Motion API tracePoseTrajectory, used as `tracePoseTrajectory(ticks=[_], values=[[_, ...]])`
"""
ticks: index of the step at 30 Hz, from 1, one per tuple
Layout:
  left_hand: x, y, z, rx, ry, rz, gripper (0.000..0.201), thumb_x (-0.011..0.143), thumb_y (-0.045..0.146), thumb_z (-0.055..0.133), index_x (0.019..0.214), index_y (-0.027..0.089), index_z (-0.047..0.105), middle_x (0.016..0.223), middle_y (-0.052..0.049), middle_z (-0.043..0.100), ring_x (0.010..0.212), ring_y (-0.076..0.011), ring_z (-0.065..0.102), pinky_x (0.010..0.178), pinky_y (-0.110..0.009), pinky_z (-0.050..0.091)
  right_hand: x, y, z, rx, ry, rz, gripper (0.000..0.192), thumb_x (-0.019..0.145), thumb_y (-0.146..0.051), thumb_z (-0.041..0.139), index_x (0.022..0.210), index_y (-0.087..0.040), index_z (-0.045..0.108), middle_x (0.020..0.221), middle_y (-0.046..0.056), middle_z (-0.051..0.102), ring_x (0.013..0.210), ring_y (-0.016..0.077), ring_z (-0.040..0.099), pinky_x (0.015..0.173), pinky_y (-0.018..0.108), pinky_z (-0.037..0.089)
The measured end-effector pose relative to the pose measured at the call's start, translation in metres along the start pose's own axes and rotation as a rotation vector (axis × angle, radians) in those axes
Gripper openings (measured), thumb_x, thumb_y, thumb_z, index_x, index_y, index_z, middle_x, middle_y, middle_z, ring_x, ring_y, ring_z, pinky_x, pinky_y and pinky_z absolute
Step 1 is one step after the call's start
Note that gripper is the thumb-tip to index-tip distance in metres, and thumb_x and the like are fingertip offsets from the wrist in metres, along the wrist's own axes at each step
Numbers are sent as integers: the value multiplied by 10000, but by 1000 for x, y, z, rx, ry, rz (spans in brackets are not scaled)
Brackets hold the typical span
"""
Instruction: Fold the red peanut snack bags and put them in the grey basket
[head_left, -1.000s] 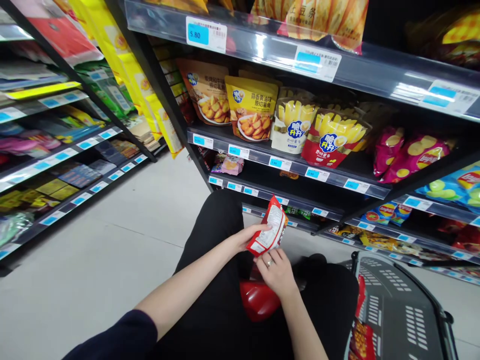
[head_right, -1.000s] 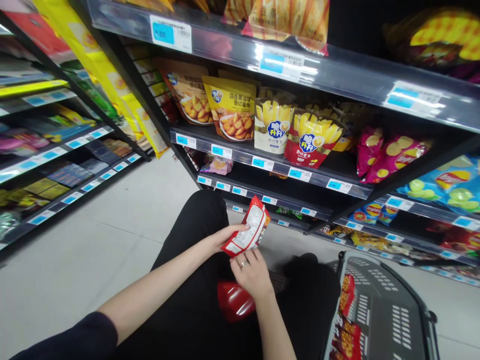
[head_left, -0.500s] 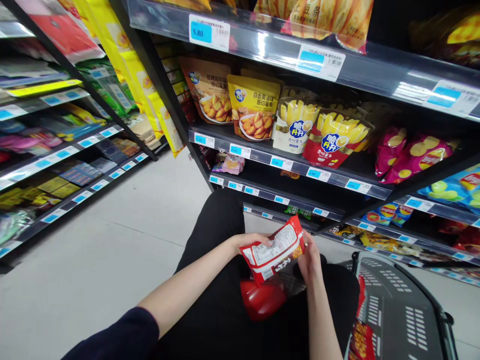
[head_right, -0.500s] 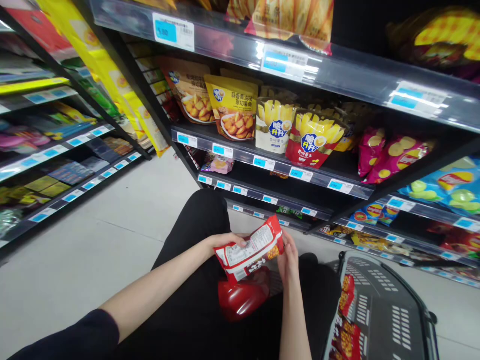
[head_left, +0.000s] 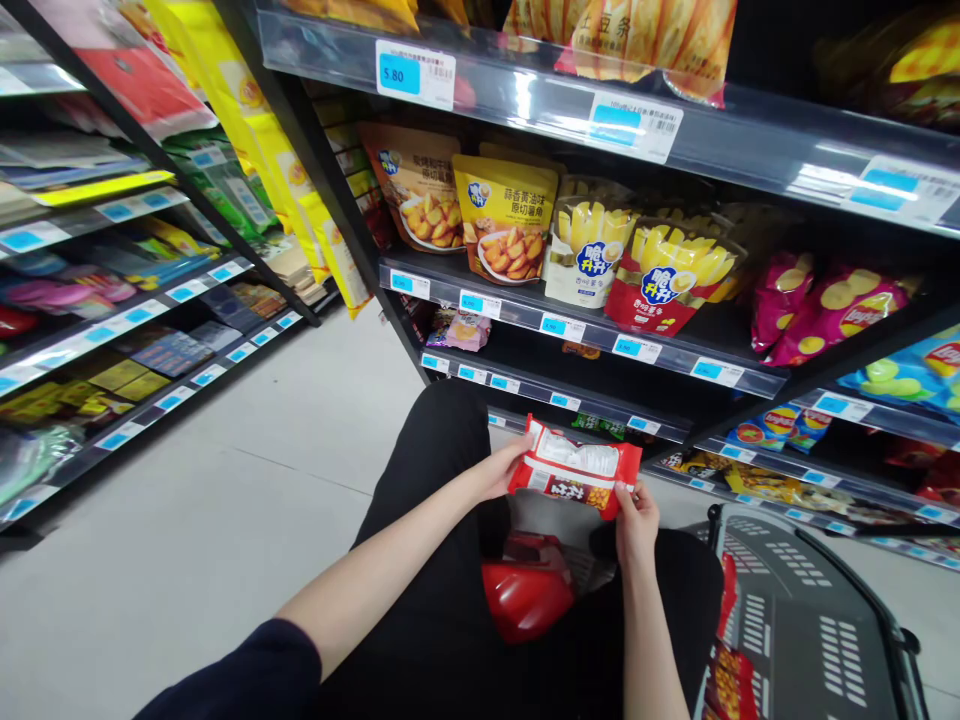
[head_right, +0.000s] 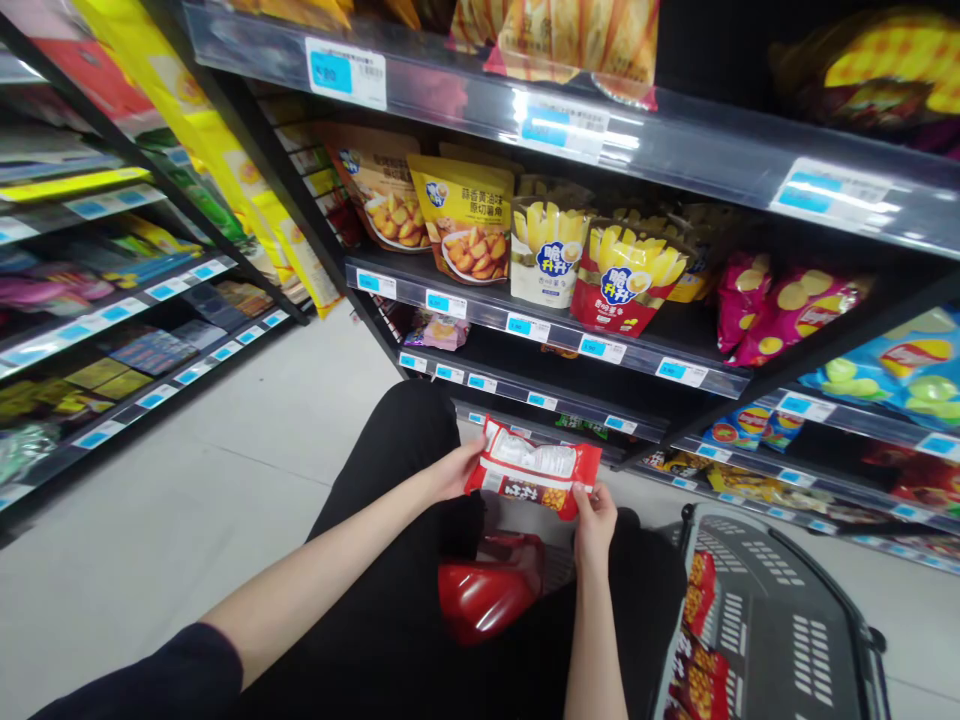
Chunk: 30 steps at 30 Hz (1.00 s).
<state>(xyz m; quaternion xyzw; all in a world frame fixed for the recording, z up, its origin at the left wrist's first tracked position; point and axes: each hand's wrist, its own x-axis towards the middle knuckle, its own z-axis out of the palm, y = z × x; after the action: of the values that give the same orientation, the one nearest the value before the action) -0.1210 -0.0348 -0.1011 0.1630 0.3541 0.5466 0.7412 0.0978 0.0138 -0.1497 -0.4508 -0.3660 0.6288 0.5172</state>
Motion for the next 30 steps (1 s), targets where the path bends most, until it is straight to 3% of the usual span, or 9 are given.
tracePoseTrajectory(ticks=[3,7,11,15,22,30], values=[[5,-4,2,137,213,107,475,725,377,645,1124,139,544,945,-102,680,856,-226,643,783,-323,471,-2,1,3,-5,-69,35,295,610,-377,738,762,-172,591,742,24,665,657,163,616,604,281,495],[11,-7,1,393,384,242,388,773,374,573,1082,138,562,887,-59,687,794,-193,640,745,-294,476,-3,3,7,1,-79,67,378,624,-395,721,913,-171,625,876,60,686,770,205,643,703,336,511],[14,-9,-7,600,478,295,356,818,423,455,926,124,617,805,-60,690,748,-202,628,690,-293,473,-3,6,11,3,-10,46,363,632,-408,707,898,-171,639,873,56,691,753,198,648,705,332,514],[14,-7,-14,673,556,360,339,782,440,480,725,136,618,707,-43,663,694,-199,594,624,-272,436,-4,8,15,29,32,41,348,644,-406,695,889,-167,637,844,46,694,725,185,646,693,320,514],[6,-2,-11,739,570,440,366,741,455,522,558,141,567,542,11,565,545,-135,499,526,-231,353,-7,12,20,-20,122,33,362,710,-456,617,922,-162,612,826,41,685,694,180,636,629,289,505],[8,2,-13,698,518,427,392,702,510,546,549,150,537,530,16,546,552,-129,490,545,-228,365,-11,8,18,-124,110,-54,418,763,-489,543,989,-140,592,886,79,677,751,203,640,673,312,504]])
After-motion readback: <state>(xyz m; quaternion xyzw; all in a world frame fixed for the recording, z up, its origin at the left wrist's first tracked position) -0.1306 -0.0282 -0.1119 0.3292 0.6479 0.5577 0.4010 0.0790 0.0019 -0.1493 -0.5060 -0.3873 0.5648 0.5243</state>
